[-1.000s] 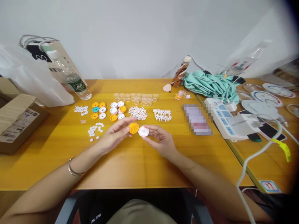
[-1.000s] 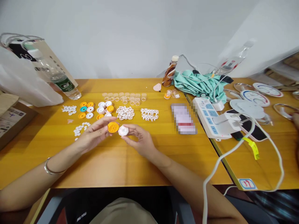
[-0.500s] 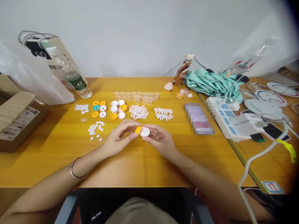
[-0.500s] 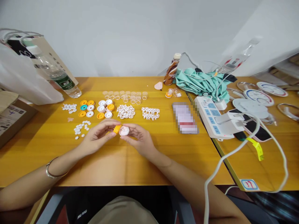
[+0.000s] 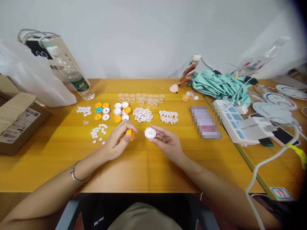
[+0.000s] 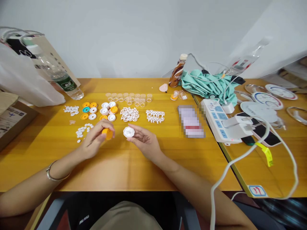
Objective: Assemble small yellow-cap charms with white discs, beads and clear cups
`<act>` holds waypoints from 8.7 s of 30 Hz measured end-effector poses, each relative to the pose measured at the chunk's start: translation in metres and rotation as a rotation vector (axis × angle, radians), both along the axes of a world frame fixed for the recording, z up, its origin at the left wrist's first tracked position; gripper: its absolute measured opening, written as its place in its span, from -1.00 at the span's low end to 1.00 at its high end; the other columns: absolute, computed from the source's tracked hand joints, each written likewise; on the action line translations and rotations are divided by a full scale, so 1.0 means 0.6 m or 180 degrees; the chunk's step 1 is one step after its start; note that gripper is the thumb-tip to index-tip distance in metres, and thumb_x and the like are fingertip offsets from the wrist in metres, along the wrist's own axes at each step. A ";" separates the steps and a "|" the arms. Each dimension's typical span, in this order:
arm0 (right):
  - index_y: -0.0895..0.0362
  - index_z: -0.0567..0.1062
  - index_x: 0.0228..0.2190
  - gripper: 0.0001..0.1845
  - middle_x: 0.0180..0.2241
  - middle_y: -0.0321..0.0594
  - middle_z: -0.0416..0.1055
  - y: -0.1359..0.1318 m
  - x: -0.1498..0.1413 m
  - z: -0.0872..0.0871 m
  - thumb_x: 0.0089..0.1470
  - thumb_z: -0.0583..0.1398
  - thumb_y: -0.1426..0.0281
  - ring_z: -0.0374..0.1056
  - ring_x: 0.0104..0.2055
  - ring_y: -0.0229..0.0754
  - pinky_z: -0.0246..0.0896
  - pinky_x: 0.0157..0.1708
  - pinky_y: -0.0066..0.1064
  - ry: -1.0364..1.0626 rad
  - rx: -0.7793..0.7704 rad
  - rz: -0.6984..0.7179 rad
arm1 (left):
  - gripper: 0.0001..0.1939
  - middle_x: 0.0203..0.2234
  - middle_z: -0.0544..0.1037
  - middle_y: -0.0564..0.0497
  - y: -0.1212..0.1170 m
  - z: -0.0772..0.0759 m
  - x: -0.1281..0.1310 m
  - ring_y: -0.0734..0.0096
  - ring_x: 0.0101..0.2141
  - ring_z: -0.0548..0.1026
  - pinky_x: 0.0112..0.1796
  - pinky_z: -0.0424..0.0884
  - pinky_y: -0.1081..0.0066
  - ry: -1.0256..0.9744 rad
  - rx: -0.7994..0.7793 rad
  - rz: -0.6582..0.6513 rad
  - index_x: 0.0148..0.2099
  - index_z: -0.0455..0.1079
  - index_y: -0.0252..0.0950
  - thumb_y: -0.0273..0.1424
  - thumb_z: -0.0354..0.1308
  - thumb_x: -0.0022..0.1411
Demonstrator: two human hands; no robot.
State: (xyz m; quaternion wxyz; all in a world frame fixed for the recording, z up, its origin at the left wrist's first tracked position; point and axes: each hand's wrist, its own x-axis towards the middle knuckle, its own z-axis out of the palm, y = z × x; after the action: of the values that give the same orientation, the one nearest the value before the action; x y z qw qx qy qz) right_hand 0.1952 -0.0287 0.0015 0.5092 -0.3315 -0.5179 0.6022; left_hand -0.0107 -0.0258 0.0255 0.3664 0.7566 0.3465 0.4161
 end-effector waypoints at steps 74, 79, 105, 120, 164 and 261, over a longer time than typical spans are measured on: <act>0.04 0.53 -0.25 -0.58 -0.30 -0.31 0.56 -0.007 -0.010 -0.003 -0.26 0.37 0.48 0.49 -0.24 -0.21 0.38 -0.07 -0.25 0.0100 -0.0562 0.0386 | -0.80 -0.53 0.40 0.05 -0.006 0.022 -0.010 0.55 -0.56 0.31 -0.56 0.19 0.51 0.1600 0.1742 -0.0423 -0.10 0.34 -0.32 -0.48 0.08 0.20; 0.03 0.52 -0.23 -0.55 -0.28 -0.30 0.56 -0.004 -0.002 0.007 -0.27 0.37 0.48 0.48 -0.21 -0.20 0.37 -0.05 -0.26 0.0098 -0.0497 0.0246 | -0.66 -0.43 0.37 0.02 -0.003 0.027 -0.023 0.49 -0.46 0.33 -0.42 0.29 0.47 0.0953 0.1124 -0.0119 0.00 0.25 -0.33 -0.46 0.11 0.14; 0.06 0.51 -0.21 -0.55 -0.29 -0.30 0.56 -0.002 -0.004 0.002 -0.26 0.36 0.48 0.49 -0.20 -0.16 0.36 -0.03 -0.22 -0.0156 -0.0575 0.0160 | -0.77 -0.36 0.29 0.02 -0.009 0.025 -0.012 0.48 -0.40 0.29 -0.37 0.31 0.46 0.0476 -0.0331 -0.0422 -0.02 0.11 -0.23 -0.41 -0.05 0.25; 0.06 0.52 -0.22 -0.56 -0.30 -0.31 0.56 0.000 0.005 0.008 -0.26 0.36 0.48 0.49 -0.20 -0.16 0.37 -0.04 -0.24 -0.0184 -0.0550 -0.0023 | -0.75 -0.12 0.33 -0.11 0.020 0.005 -0.012 0.29 -0.07 0.33 -0.08 0.31 0.24 0.0411 -0.0072 0.0062 0.00 0.19 -0.24 -0.40 0.02 0.27; 0.04 0.48 -0.14 -0.57 -0.24 -0.30 0.55 0.002 -0.005 -0.030 -0.15 0.30 0.40 0.48 -0.17 -0.16 0.37 -0.02 -0.24 -0.0541 -0.0227 0.0277 | -0.78 -0.10 0.43 -0.15 -0.003 -0.013 0.010 0.28 -0.12 0.39 -0.13 0.40 0.20 0.1845 0.1260 0.0066 -0.02 0.25 -0.31 -0.47 -0.01 0.27; -0.04 0.52 -0.18 -0.60 -0.23 -0.37 0.54 -0.026 -0.010 -0.019 -0.14 0.31 0.42 0.49 -0.19 -0.13 0.40 -0.07 -0.23 -0.0569 0.0055 -0.0040 | -0.70 -0.21 0.49 -0.10 -0.023 0.022 0.011 0.38 -0.18 0.46 -0.18 0.44 0.35 0.1280 0.1326 -0.0078 0.01 0.28 -0.31 -0.44 0.12 0.21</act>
State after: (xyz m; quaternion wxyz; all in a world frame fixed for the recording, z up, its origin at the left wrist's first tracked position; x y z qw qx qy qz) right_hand 0.1894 -0.0446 -0.0100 0.4675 -0.3829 -0.5643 0.5625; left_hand -0.0042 -0.0399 0.0388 0.1321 0.8870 0.3102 0.3155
